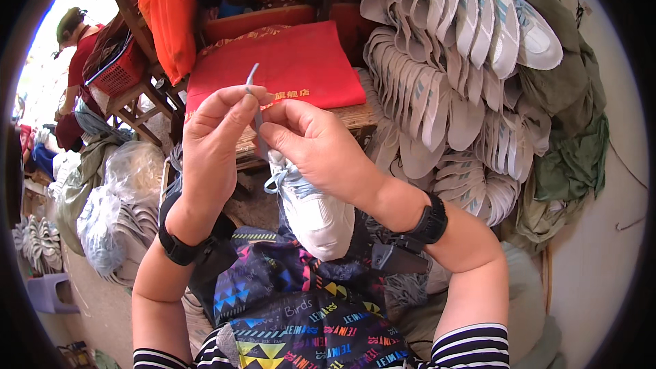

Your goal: Insert and thread laces into a new white sneaker.

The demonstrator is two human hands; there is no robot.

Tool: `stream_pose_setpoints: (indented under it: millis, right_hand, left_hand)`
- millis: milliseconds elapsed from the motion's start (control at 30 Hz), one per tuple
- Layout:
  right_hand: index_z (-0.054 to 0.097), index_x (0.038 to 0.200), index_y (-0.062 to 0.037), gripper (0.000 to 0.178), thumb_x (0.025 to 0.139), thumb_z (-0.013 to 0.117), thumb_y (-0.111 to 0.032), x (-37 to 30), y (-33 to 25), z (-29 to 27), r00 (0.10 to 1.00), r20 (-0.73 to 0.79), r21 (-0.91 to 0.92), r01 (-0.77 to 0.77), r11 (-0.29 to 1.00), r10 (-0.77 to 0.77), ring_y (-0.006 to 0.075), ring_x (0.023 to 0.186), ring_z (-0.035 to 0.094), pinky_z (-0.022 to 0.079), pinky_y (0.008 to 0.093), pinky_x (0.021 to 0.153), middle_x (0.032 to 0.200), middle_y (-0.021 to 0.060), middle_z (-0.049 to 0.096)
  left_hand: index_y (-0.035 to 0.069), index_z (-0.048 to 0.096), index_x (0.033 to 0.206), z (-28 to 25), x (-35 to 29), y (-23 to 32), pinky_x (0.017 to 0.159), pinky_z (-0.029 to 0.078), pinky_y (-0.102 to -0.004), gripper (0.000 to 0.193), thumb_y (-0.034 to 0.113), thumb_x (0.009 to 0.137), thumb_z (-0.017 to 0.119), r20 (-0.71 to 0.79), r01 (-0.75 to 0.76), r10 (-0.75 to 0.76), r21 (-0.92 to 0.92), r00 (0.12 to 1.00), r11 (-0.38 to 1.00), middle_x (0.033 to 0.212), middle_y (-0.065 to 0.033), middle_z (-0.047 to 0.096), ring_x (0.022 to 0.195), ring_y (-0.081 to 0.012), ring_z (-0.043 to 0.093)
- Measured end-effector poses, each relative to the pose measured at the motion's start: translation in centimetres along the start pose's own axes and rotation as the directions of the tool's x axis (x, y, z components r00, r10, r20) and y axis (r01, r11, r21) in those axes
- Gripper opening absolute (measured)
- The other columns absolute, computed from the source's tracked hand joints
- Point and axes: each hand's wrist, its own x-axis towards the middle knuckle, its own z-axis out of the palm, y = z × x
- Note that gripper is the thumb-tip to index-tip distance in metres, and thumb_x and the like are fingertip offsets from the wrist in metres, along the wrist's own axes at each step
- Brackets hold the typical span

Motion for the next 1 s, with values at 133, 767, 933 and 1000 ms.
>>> stream_pose_setpoints:
  millis: [133, 767, 933, 1000]
  right_hand:
    - [0.062, 0.110, -0.0016, 0.018, 0.100, 0.055, -0.015, -0.1, 0.4, -2.7, 0.997, -0.011, -0.027, -0.076, 0.997, 0.076, 0.0063, 0.077, 0.060, 0.050, 0.0219, 0.072, 0.096, 0.0034, 0.064]
    - [0.069, 0.096, -0.0001, 0.009, 0.090, 0.067, -0.007, -5.2, 5.4, -11.1, 0.974, -0.224, -0.661, -0.136, 0.738, -0.022, 0.0037, 0.073, 0.051, 0.044, 0.0207, 0.067, 0.087, -0.0019, 0.058]
    - [0.067, 0.094, 0.0013, 0.011, 0.086, 0.068, -0.007, -5.4, 5.9, -10.9, 0.981, -0.188, -0.688, -0.096, 0.719, -0.048, 0.0160, 0.077, 0.063, 0.051, 0.0292, 0.072, 0.087, 0.0080, 0.060]
    - [0.066, 0.094, 0.0008, 0.012, 0.085, 0.068, -0.006, -5.3, 5.7, -10.4, 0.981, -0.184, -0.729, -0.090, 0.679, -0.068, 0.0191, 0.077, 0.064, 0.052, 0.0301, 0.072, 0.087, 0.0098, 0.060]
  left_hand:
    - [0.000, 0.066, 0.111, -1.8, -0.1, -1.2, 0.076, 0.047, -0.0205, 0.019, 0.012, 0.098, 0.061, 0.004, 0.179, -0.191, -0.364, 0.982, 0.914, 0.097, -0.0039, 0.067, 0.083, -0.0065, 0.060]
    - [-0.002, 0.062, 0.109, -5.2, -5.2, -6.8, 0.060, 0.043, -0.0185, 0.015, 0.007, 0.097, 0.059, -0.077, 0.551, -0.549, 0.224, 0.832, 0.804, 0.092, -0.0072, 0.070, 0.066, -0.0038, 0.052]
    - [-0.003, 0.061, 0.106, -4.5, -5.7, -7.4, 0.087, 0.049, -0.0247, 0.012, 0.001, 0.095, 0.058, 0.032, 0.410, -0.416, 0.116, 0.909, 0.905, 0.096, -0.0037, 0.066, 0.089, -0.0110, 0.063]
    - [-0.003, 0.060, 0.107, -4.2, -5.7, -7.6, 0.083, 0.049, -0.0230, 0.013, -0.001, 0.095, 0.057, 0.028, 0.403, -0.408, 0.115, 0.912, 0.908, 0.092, -0.0029, 0.065, 0.088, -0.0095, 0.062]
